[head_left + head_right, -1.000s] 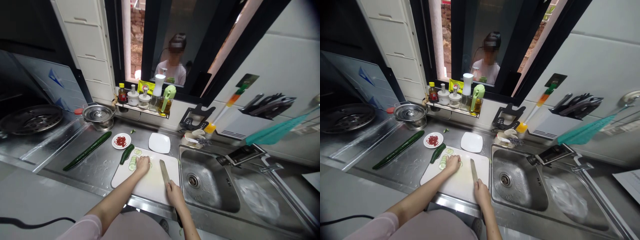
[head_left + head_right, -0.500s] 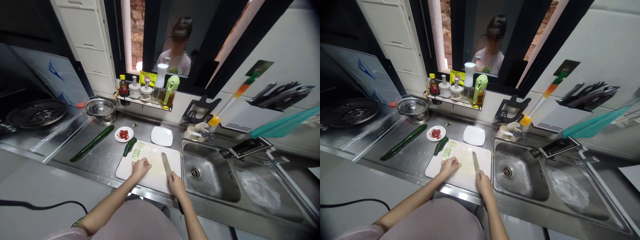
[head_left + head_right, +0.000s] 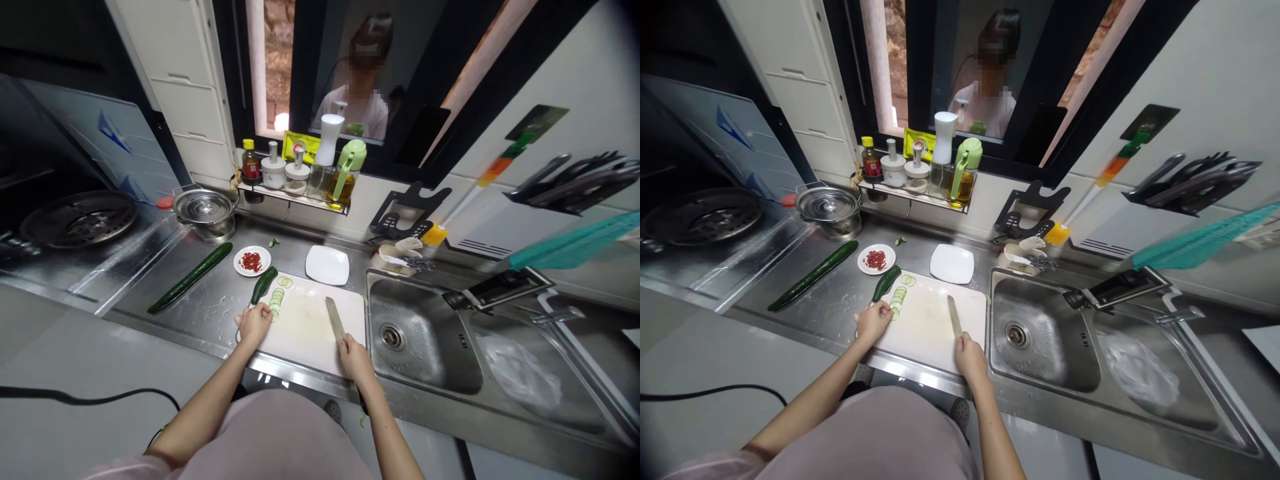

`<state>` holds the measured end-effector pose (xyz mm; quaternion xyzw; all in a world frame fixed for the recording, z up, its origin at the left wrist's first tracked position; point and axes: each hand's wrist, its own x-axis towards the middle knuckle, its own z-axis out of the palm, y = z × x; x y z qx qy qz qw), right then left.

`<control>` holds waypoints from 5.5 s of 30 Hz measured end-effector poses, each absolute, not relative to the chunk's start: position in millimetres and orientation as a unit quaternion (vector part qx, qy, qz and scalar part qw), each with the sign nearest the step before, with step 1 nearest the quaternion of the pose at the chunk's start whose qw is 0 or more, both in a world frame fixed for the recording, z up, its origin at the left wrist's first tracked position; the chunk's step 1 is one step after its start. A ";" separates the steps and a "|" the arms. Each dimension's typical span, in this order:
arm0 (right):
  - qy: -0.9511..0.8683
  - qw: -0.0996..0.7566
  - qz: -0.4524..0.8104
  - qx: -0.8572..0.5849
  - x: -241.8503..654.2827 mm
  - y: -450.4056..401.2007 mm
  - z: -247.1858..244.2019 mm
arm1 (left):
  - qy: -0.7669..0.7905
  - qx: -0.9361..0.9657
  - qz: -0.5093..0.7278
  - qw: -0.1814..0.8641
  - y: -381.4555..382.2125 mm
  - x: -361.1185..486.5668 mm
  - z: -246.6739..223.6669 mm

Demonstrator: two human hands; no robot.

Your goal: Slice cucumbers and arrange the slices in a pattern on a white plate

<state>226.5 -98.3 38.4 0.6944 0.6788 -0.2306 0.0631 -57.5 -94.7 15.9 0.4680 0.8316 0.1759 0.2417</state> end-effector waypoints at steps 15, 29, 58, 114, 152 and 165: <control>0.680 0.080 -0.230 0.692 224.6 -97.5 42.0 | 0.835 0.478 0.155 0.224 -90.9 -60.2 10.8; 0.666 0.082 -0.242 0.701 224.6 -95.0 40.1 | 0.824 0.495 0.186 0.203 -76.9 -54.2 11.8; 0.654 0.088 -0.249 0.708 217.8 -98.0 49.8 | 0.744 0.539 0.182 0.352 30.0 -38.5 14.1; 0.739 0.175 -0.251 0.600 194.8 -93.6 77.4 | 0.753 0.605 0.037 0.255 2.0 5.9 3.8; 0.736 0.193 -0.249 0.599 201.0 -100.3 71.8 | 0.748 0.603 0.035 0.274 0.9 5.3 13.4; 0.733 0.196 -0.244 0.604 213.4 -117.2 71.6 | 0.752 0.603 0.045 0.261 -2.9 7.8 12.2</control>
